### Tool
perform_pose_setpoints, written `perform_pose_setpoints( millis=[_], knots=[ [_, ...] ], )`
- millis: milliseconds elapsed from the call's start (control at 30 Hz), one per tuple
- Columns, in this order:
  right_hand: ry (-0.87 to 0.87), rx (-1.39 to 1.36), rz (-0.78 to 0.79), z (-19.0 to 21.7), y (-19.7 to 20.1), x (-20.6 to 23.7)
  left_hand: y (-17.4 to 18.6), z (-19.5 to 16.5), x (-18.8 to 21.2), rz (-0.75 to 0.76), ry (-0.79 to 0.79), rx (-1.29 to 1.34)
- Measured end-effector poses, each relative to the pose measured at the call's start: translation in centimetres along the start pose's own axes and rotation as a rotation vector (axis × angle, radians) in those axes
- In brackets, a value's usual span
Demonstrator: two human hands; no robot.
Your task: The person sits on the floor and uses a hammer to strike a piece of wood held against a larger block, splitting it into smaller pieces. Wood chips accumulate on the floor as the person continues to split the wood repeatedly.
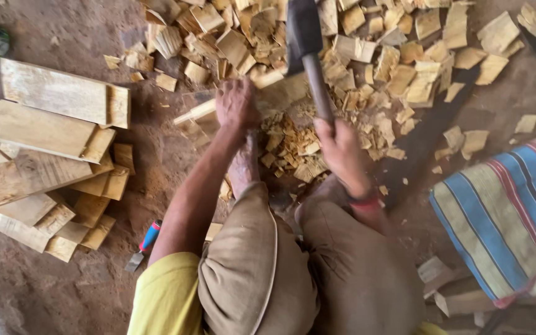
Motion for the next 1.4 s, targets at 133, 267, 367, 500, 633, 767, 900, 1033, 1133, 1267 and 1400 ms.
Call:
perform_pose_setpoints(
  millis=[133, 267, 367, 500, 633, 767, 900, 1033, 1133, 1267, 1400],
  knots=[
    [-0.046, -0.404, 0.073, -2.9, -0.7, -0.7, 0.9, 0.2, 1.2, 0.029, 0.028, 0.032],
    [0.039, -0.437, -0.089, -1.3, 4.9, 3.1, 0.6, -0.6, 1.7, -0.051, -0.038, 0.09],
    [0.265, -0.425, -0.15, 2.4, 8.4, 5.6, -0.9, -0.4, 0.8, 0.06, 0.003, 0.037],
    [0.333, -0.208, -0.127, 4.1, 6.3, 4.5, -1.3, 0.2, -0.4, 0.07, 0.005, 0.045],
    [0.06, 0.078, 0.034, -0.2, -0.6, 0.1, -2.2, 0.6, -1.3, 0.103, 0.005, 0.046],
    [-0.147, -0.373, 0.095, -4.7, -0.6, 1.0, -1.5, -0.3, -0.1, -0.137, -0.036, -0.101],
    [0.145, -0.387, -0.011, -0.3, 5.2, 4.1, 0.0, -0.8, 1.5, -0.324, -0.067, -0.092],
    [0.23, -0.269, -0.155, 3.1, 8.0, 5.3, -1.0, 0.3, -0.1, -0.002, -0.002, 0.069],
    [0.198, -0.137, -0.142, 2.7, 5.2, 3.2, -1.2, 0.3, -0.7, 0.096, 0.004, 0.061],
    [0.105, -0.071, 0.003, -0.9, -1.1, 0.1, -0.9, 0.4, -0.8, 0.077, 0.027, 0.136],
    [-0.122, -0.426, 0.038, -4.3, -0.3, 0.8, -2.0, -0.2, 0.1, 0.056, 0.027, 0.027]
  ],
)
Point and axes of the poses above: each hand's wrist, its own x-axis away from the middle knuckle, its own y-axis out of the back of the hand, z = x × y, the point moved 8 cm from there along -x, towards the middle knuckle, and after that the axes turned 15 degrees about z, right-handed, at the moved point
